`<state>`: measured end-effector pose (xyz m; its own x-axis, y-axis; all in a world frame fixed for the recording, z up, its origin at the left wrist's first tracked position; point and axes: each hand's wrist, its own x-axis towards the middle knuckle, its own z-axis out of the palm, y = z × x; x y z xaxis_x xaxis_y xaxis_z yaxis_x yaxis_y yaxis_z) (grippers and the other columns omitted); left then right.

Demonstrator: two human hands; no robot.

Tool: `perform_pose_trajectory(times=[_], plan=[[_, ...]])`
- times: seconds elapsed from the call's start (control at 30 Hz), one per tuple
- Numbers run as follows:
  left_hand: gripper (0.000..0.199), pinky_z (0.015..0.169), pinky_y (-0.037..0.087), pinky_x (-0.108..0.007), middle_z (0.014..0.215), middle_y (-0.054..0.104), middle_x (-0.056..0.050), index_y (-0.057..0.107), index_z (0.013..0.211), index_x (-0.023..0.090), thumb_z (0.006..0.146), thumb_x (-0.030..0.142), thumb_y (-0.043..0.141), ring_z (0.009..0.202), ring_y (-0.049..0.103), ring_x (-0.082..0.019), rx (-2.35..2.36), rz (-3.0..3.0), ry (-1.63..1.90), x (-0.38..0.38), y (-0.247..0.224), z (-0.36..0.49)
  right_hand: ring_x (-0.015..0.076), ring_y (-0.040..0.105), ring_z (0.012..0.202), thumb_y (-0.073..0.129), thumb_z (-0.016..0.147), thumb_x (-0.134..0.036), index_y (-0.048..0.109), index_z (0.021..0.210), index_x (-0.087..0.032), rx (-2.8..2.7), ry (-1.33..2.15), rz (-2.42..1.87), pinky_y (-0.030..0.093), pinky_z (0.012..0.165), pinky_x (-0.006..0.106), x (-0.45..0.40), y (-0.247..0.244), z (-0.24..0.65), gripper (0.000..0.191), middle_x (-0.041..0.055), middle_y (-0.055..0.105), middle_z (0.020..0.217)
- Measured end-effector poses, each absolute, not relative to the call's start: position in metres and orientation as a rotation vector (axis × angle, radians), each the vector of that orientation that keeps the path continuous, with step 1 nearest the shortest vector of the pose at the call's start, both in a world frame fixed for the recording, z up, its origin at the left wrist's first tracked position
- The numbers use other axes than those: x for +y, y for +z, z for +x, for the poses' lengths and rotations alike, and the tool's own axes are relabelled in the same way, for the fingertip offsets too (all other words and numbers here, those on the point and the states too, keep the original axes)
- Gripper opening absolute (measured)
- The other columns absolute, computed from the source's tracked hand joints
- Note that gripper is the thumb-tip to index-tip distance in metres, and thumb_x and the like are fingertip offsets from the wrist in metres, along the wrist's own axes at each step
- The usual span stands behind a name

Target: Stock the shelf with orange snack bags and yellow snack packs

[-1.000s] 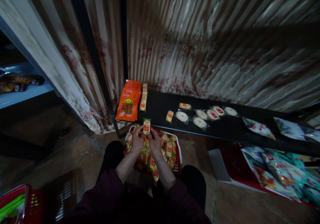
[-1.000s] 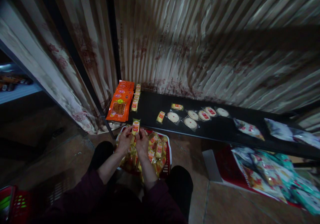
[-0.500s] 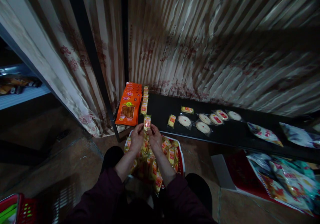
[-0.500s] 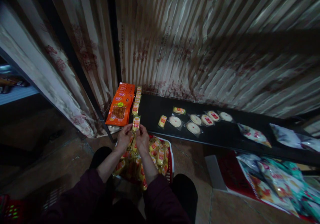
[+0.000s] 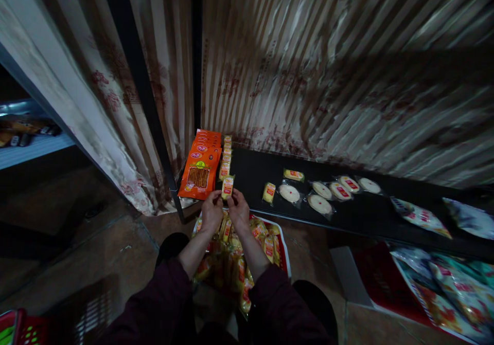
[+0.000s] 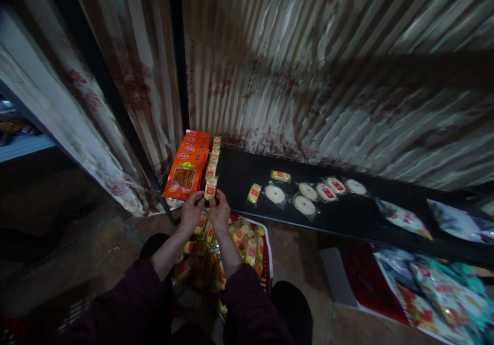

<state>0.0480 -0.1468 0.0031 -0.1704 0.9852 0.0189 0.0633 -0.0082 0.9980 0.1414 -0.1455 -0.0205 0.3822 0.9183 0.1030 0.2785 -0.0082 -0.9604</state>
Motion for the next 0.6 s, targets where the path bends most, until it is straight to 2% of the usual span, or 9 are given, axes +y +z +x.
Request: perform_pose_trajectory(times=[0.3,0.6], plan=[[0.034,0.094,0.047,-0.036,0.105,0.068,-0.008,0.064,0.103,0.018,0.078,0.004,0.045,0.098,0.063,-0.019,1.417,1.329,1.306,-0.128,-0.002,0.05,0.0191,0.065,0.091,0.05,0.082,-0.027,0.058,0.115,-0.021,-1.23,0.608,-1.665,0.048,0.086,0.033,-0.13,-0.011,0.139,0.035,0.0058,0.071,0.102],[0.04,0.098,0.043,-0.04,0.108,0.066,-0.011,0.063,0.109,0.017,0.076,0.004,0.045,0.104,0.059,-0.023,1.535,1.526,1.234,-0.123,-0.001,0.05,0.0186,0.065,0.084,0.05,0.082,-0.028,0.059,0.117,-0.023,-1.307,0.52,-1.787,0.048,0.076,0.029,-0.123,-0.016,0.136,0.037,0.0037,0.071,0.096]])
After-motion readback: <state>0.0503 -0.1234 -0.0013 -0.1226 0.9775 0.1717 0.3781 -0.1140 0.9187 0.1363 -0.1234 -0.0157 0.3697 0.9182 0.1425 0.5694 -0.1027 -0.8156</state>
